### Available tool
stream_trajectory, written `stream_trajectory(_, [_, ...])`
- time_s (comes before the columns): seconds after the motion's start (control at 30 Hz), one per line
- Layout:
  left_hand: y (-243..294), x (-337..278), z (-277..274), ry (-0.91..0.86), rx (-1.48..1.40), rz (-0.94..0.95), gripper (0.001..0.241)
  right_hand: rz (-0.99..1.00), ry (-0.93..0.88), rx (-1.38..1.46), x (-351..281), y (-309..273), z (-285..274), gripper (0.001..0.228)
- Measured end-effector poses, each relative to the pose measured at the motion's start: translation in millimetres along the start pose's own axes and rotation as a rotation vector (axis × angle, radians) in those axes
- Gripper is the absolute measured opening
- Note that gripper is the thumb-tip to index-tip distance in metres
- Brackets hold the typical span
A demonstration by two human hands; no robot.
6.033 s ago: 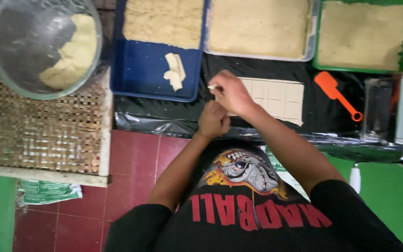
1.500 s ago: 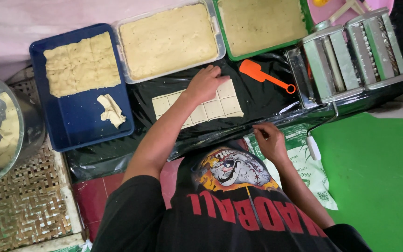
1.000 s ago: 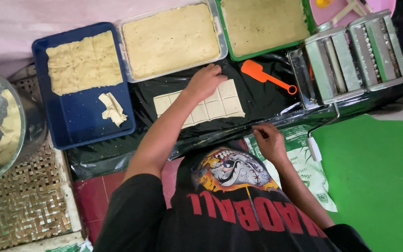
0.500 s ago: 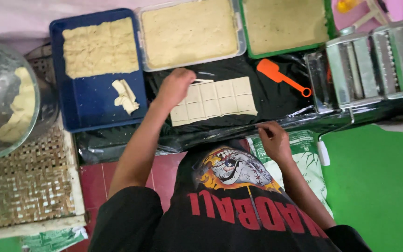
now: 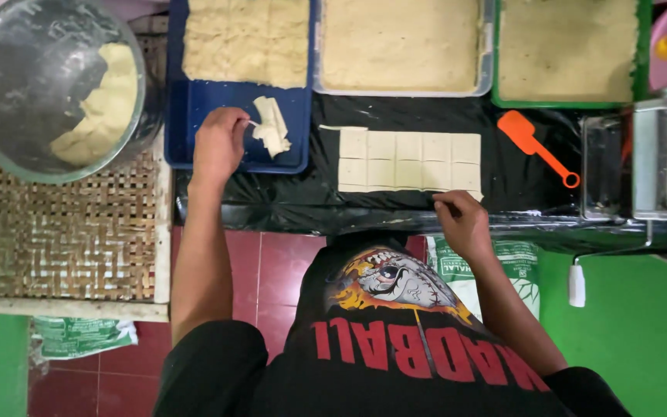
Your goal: Flattening dough with a pasta machine, cutting the sheet into squares using a plastic tool, and placing the squares on a drying rack.
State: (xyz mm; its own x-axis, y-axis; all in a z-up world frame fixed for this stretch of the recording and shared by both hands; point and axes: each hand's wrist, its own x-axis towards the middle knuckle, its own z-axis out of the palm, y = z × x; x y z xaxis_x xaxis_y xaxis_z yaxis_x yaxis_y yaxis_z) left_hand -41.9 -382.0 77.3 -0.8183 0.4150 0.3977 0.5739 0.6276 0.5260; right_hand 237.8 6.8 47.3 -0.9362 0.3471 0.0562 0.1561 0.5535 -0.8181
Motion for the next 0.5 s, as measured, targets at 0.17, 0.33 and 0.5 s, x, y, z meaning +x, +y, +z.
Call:
stream_trajectory(0.17, [-15, -10, 1, 0.043, -0.031, 0.005, 0.009, -0.06, -0.022, -0.039, 15, -17, 21, 0.015])
stream_trajectory(0.33, [-22, -9, 30, -0.018, -0.093, 0.021, 0.008, -0.121, -0.038, -0.191, 65, -30, 55, 0.015])
stream_trajectory(0.5, [-20, -9, 43, -0.137, -0.085, -0.009, 0.006, -0.214, -0.042, -0.24, 133, -33, 98, 0.015])
